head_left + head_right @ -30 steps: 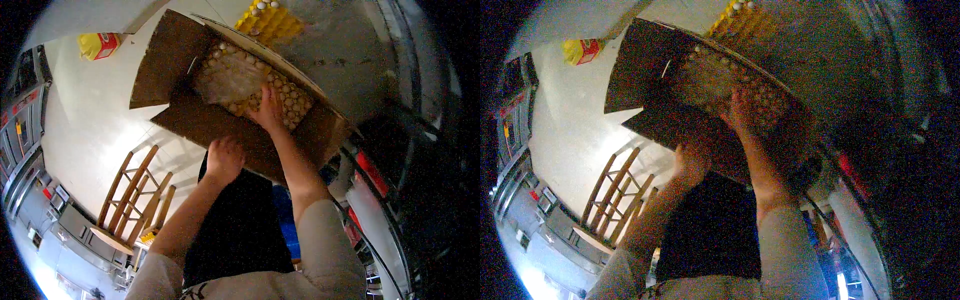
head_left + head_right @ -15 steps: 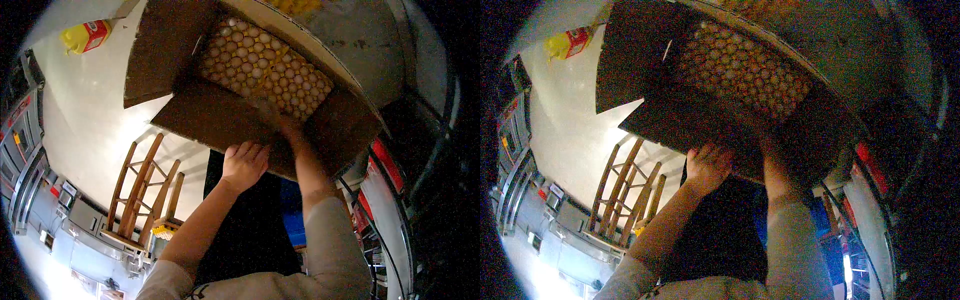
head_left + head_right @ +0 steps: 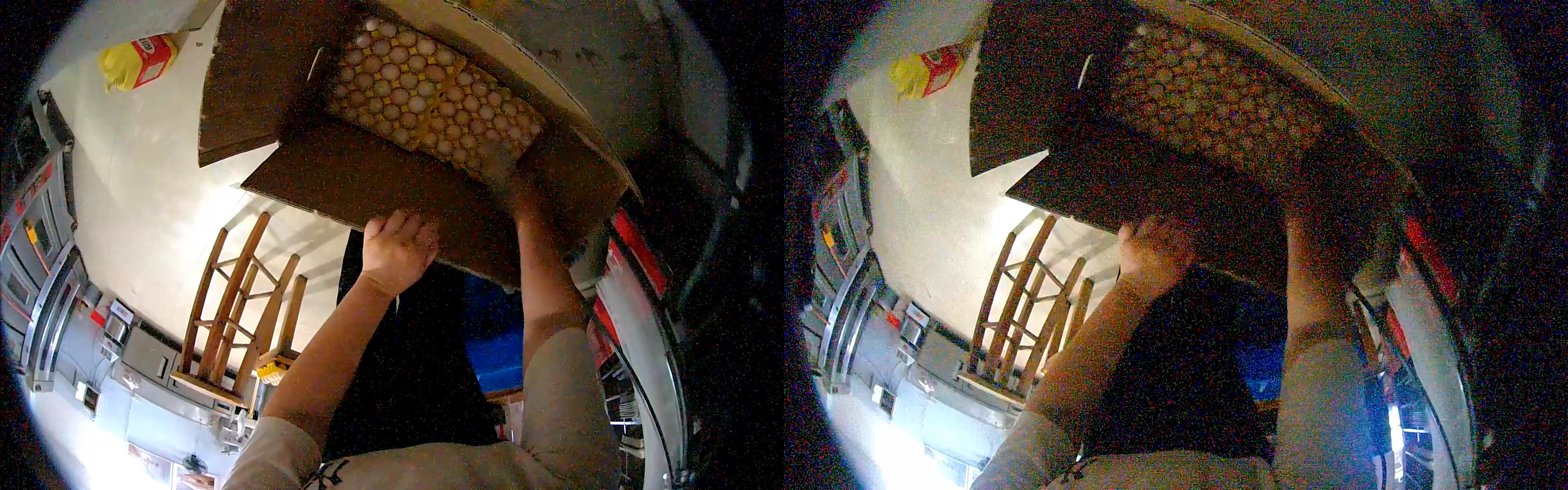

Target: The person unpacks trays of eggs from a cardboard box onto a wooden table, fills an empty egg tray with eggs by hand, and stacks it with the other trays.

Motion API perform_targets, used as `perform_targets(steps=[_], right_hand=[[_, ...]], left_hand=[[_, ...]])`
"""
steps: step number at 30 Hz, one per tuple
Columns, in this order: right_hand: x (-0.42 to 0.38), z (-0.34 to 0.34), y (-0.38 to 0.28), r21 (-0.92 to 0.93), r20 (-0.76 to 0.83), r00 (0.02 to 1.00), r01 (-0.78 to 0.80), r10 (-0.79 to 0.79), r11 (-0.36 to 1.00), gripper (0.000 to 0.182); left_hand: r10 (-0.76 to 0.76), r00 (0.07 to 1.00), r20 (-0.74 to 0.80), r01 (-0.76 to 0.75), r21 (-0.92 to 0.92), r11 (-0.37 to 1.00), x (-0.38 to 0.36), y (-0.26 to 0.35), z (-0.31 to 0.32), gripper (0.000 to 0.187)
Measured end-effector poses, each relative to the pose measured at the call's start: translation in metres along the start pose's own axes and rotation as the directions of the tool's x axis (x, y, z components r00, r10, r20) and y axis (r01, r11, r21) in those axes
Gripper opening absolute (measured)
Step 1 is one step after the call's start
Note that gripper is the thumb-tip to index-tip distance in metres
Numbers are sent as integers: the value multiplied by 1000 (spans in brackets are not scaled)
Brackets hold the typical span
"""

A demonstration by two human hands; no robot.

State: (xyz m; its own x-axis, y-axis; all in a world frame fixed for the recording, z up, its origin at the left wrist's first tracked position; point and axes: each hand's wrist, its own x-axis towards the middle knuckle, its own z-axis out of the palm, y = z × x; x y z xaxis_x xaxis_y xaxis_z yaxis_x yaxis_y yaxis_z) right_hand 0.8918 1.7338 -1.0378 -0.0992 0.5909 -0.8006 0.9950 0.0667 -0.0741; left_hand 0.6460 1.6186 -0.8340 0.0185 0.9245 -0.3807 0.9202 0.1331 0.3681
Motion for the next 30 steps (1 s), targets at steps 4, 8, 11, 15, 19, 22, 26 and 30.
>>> perform_targets(steps=[4, 8, 11, 15, 19, 22, 26, 30], right_hand=[[-25, -7, -11, -174, -17, 1000, -9, 6, 985, 66], [-5, -41, -58, -310, -120, 980, 115, -159, 944, 61], [61, -40, -112, 89, -139, 986, 110, -97, 990, 57], [190, 24, -154, 138, -155, 987, 58, -36, 989, 54], [252, 38, -165, -241, -234, 947, 161, -219, 957, 52], [257, 27, -152, 117, -275, 961, 73, -38, 991, 50], [197, -7, -145, -364, -496, 602, 511, -626, 779, 45], [204, -13, -137, 395, -74, 987, 161, -143, 905, 47]], left_hand=[[30, 997, -65, -28, 36, 999, 4, -1, -1, 30], [-1, 999, -37, 3, 55, 998, 2, 2, 4, 32], [26, 992, -124, -23, 26, 999, 2, -1, 8, 33], [25, 984, -176, -21, 27, 999, 7, 2, 9, 31], [35, 975, -218, -30, 26, 999, 10, 10, 6, 30], [42, 972, -232, -37, 27, 999, 22, 16, -2, 29], [8, 994, -110, -15, -63, 998, 26, 15, -9, 30], [17, 1000, -15, -19, -76, 997, 26, 13, -13, 31]])
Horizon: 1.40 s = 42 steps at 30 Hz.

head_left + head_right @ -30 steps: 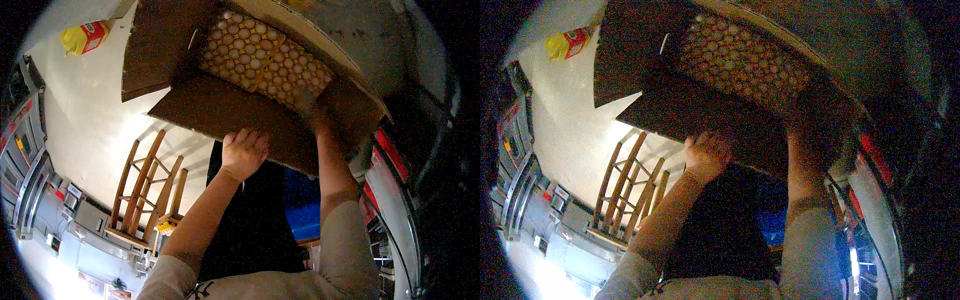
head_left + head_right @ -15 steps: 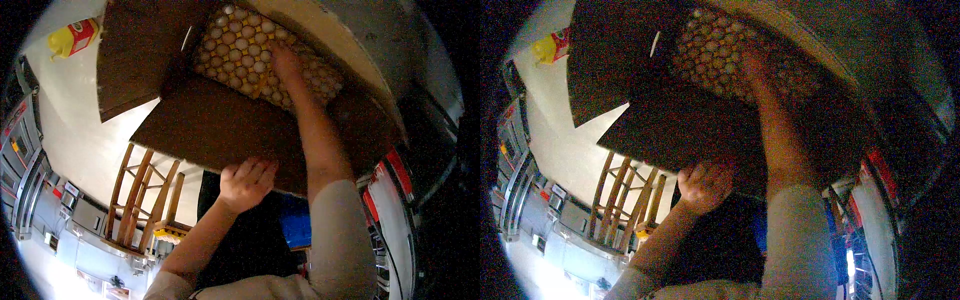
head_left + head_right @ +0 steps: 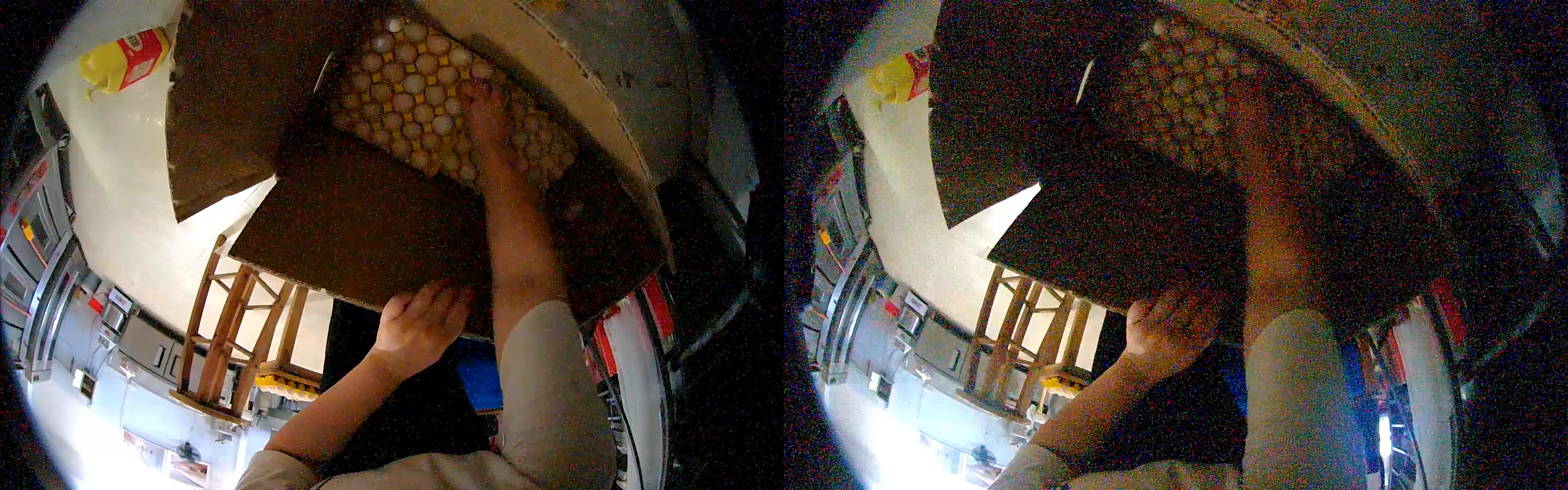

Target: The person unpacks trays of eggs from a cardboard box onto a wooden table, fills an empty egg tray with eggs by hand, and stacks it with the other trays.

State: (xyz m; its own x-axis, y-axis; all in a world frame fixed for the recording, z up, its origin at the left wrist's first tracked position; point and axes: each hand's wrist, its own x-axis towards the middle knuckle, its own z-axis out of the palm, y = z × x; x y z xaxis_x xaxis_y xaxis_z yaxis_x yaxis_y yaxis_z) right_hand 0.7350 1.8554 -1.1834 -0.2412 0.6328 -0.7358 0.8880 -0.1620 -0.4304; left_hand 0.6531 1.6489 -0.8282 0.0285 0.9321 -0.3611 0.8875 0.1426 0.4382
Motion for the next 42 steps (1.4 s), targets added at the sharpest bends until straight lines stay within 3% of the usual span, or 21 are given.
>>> perform_targets(steps=[2, 4, 6, 10, 13, 16, 18, 29, 38, 42], right_hand=[[20, -7, 9, 339, 254, 939, -312, 233, 888, 48], [0, 17, 0, 447, 67, 958, -280, 280, 849, 48], [-14, 32, -1, 506, -42, 957, -227, 286, 832, 49], [-48, 52, 12, 599, -14, 952, -236, 304, 766, 50], [-65, 67, 22, 666, 79, 950, -276, 303, 693, 50], [-66, 77, 20, 711, 104, 952, -273, 286, 648, 51], [-64, 80, 19, 718, 64, 953, -251, 297, 649, 51], [-25, 79, 16, 733, -181, 884, -171, 430, 659, 54], [-3, 53, 34, 691, -107, 947, -148, 302, 708, 56], [41, 60, 30, 662, -47, 966, -160, 254, 732, 58]], left_hand=[[-5, 997, 71, 4, 13, 1000, 3, 0, -3, 33], [-19, 990, 137, 16, 21, 1000, 13, 4, -15, 35], [-62, 877, 476, 83, -23, 996, 38, 1, -41, 40], [-127, 910, 394, 166, -66, 984, 118, -73, -47, 40], [-258, 936, 238, 279, -59, 959, 183, -184, 32, 40], [-391, 890, 235, 415, -63, 908, 213, -279, 104, 40], [-433, 866, 251, 467, -94, 879, 218, -309, 126, 40], [-428, 857, 287, 486, -171, 857, 260, -340, 177, 41], [-380, 886, 266, 431, -166, 887, 314, -332, 201, 41], [-396, 876, 277, 449, -166, 878, 333, -374, 213, 41]])
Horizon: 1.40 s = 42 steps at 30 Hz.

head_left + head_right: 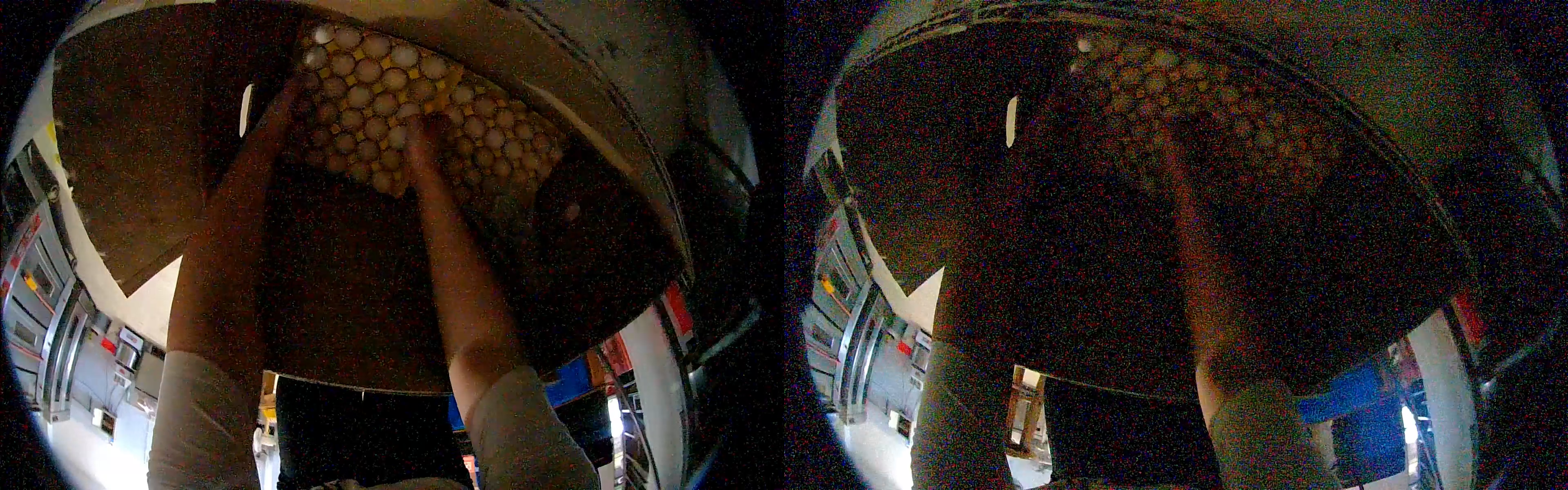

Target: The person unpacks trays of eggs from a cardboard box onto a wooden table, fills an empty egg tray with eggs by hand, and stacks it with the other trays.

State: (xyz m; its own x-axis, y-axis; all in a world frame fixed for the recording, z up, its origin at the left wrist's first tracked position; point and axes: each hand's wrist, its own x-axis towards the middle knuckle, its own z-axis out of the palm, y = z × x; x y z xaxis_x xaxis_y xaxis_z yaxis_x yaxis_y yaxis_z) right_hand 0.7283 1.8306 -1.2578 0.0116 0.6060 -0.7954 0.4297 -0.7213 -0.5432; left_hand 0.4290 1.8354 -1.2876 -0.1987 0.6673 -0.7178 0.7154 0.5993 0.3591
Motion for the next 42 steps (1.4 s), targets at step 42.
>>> perform_targets(steps=[42], right_hand=[[-97, 29, 13, 68, 120, 993, 12, -20, 998, 72]], left_hand=[[-168, 986, 22, 169, -58, 984, -113, -36, -44, 60]])
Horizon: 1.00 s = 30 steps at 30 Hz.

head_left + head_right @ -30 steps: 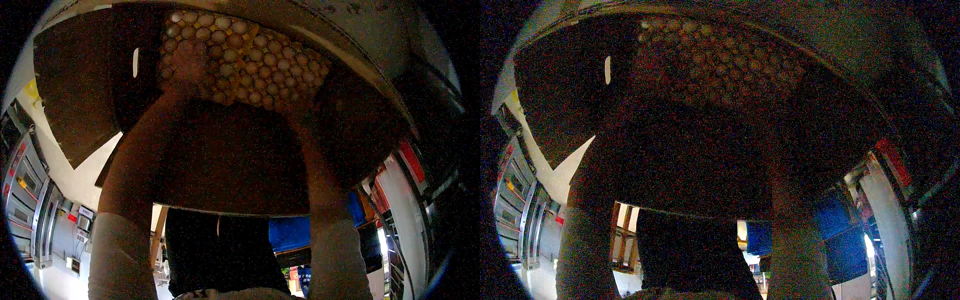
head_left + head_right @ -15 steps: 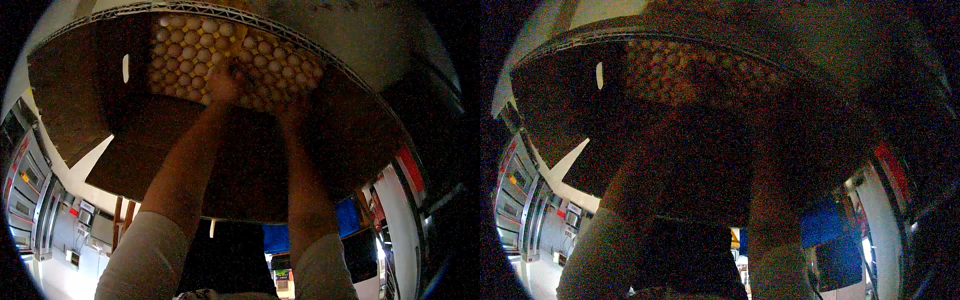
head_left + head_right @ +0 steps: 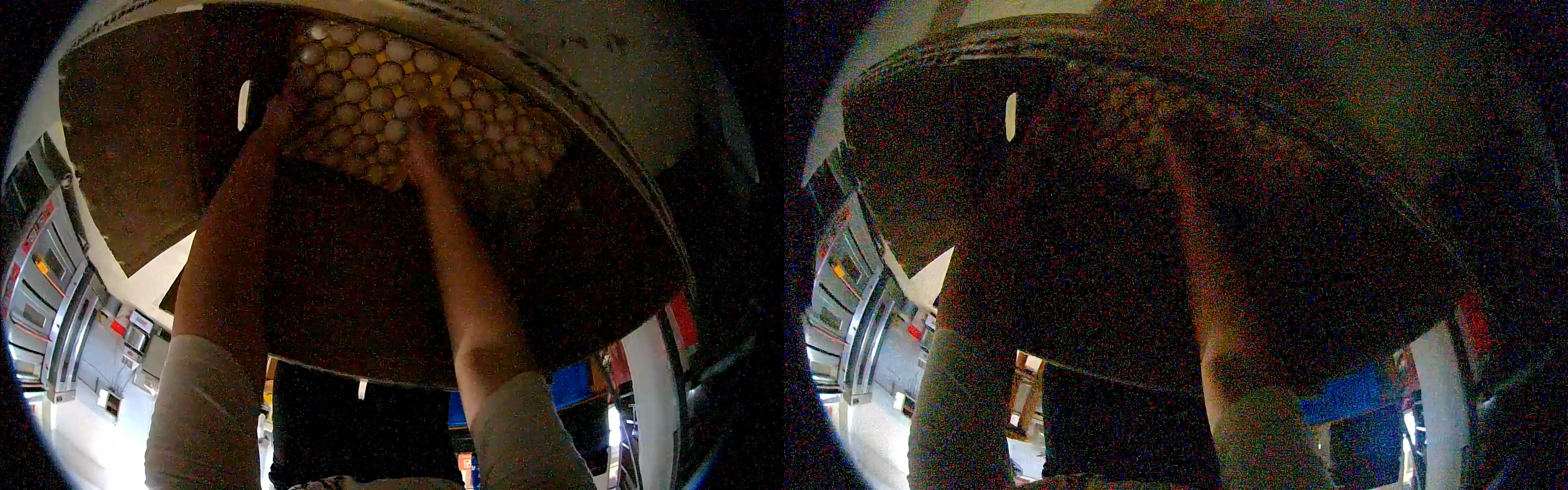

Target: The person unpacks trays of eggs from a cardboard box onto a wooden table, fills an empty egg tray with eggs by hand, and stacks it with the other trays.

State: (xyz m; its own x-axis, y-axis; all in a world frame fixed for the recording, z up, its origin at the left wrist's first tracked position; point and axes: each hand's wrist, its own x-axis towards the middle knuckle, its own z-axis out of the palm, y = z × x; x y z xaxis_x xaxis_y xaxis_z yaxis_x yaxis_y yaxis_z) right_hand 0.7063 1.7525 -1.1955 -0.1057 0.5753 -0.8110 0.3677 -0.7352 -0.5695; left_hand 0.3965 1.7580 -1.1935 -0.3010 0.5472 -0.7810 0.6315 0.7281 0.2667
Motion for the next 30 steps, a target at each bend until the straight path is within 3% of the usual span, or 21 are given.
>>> perform_targets(steps=[6, 12, 14, 16, 17, 18, 19, 20, 22, 23, 25, 27, 30], right_hand=[[10, -28, 9, 13, -72, 997, -15, 16, 1000, 79], [13, -34, -2, 60, -93, 994, -46, 51, 997, 86], [11, -34, -1, 83, -86, 994, -65, 72, 994, 88], [9, -38, -1, 42, -110, 992, -50, 54, 998, 90], [7, -37, 2, -35, -130, 991, -22, 18, 999, 91], [5, -36, 3, -113, -150, 988, 2, -19, 994, 92], [25, -45, 9, -99, -193, 981, -13, -6, 995, 92], [29, -44, 17, -90, -239, 971, -43, 20, 995, 93], [14, -46, -6, -28, -227, 972, -63, 55, 998, 93], [16, -46, -4, 32, -212, 973, -81, 86, 996, 92], [20, -44, 4, 85, -255, 964, -51, 71, 995, 90], [35, -36, 41, 190, -334, 940, -1, 65, 982, 86], [29, -40, 32, 277, -401, 914, 63, 56, 959, 82]], left_hand=[[111, 994, 17, -112, 64, 992, 10, 19, 24, 59], [131, 989, 64, -136, 96, 986, 3, 32, 13, 58], [67, 996, 65, -66, -16, 998, -7, 37, 7, 58], [-119, 993, -5, 111, -325, 939, -22, 48, 0, 56], [-21, 997, -73, 19, -21, 1000, -23, 39, 3, 56], [94, 990, -107, -59, 290, 955, -22, 24, 10, 57], [210, 971, -112, -109, 578, 809, -1, 18, 31, 57], [315, 947, -66, -137, 803, 580, 8, -1, 51, 58], [401, 916, 3, -131, 948, 291, 21, -29, 68, 58], [457, 880, -128, -271, 655, 705, 23, -32, 69, 62], [443, 852, -279, -404, 189, 895, 28, -37, 72, 65], [134, 978, -159, -78, 317, 945, -2, -5, 64, 70], [219, 976, -13, -182, 510, 841, -22, 7, 47, 83]])
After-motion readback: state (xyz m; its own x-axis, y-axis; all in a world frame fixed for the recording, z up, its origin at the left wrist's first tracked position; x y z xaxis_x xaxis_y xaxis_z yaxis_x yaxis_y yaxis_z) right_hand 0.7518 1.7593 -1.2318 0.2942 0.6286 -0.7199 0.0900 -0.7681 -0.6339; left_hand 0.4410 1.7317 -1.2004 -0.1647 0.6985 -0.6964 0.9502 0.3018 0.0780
